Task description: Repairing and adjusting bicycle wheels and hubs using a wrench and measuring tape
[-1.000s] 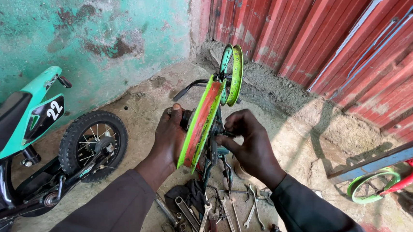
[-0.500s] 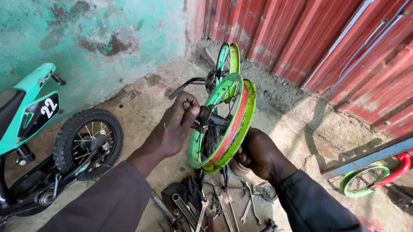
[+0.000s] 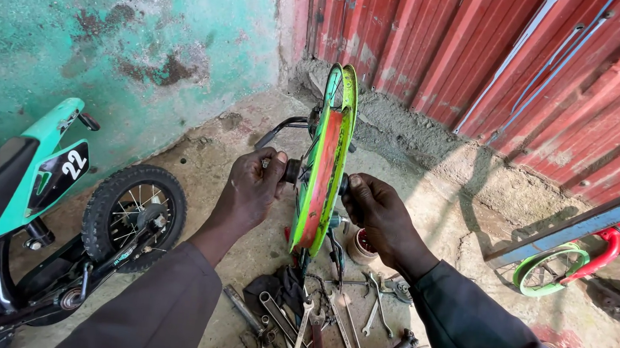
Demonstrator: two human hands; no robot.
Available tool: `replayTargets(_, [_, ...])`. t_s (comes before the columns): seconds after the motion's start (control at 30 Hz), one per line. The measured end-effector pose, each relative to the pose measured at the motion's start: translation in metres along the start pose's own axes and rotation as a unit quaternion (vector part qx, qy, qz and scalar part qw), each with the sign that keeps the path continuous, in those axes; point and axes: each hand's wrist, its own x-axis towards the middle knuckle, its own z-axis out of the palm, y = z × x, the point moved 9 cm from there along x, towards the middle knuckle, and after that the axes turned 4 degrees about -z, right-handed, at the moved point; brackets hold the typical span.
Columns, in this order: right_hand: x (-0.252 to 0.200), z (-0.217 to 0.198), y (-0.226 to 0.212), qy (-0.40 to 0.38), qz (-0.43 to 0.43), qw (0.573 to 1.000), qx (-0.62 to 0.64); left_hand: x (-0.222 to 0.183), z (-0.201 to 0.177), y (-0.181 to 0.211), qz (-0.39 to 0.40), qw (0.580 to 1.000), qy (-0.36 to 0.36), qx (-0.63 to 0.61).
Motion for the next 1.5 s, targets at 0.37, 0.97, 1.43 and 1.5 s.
replayTargets(0.37, [0.002,-0.013,-0.039,-0.05,-0.183,0.967,-0.169,0.0,0.017,0.005,0.036,0.994,-0.073,-0.073])
replayTargets(0.97, [-0.001,-0.009,-0.015,-0.009,0.039,0.999,-0.035,-0.014,0.024,0.011,-0.056,0.982,-0.155,0.09])
replayTargets(1.43, [-0.016,0.014,-0.005,-0.019,0.095,0.995,0.027,-0.019,0.021,0.039,-0.018,0.889,-0.09,0.449])
replayTargets(1.5, [-0.016,0.016,0.0,-0.032,0.087,0.996,-0.01,-0.031,0.026,0.054,-0.04,0.883,-0.114,0.453])
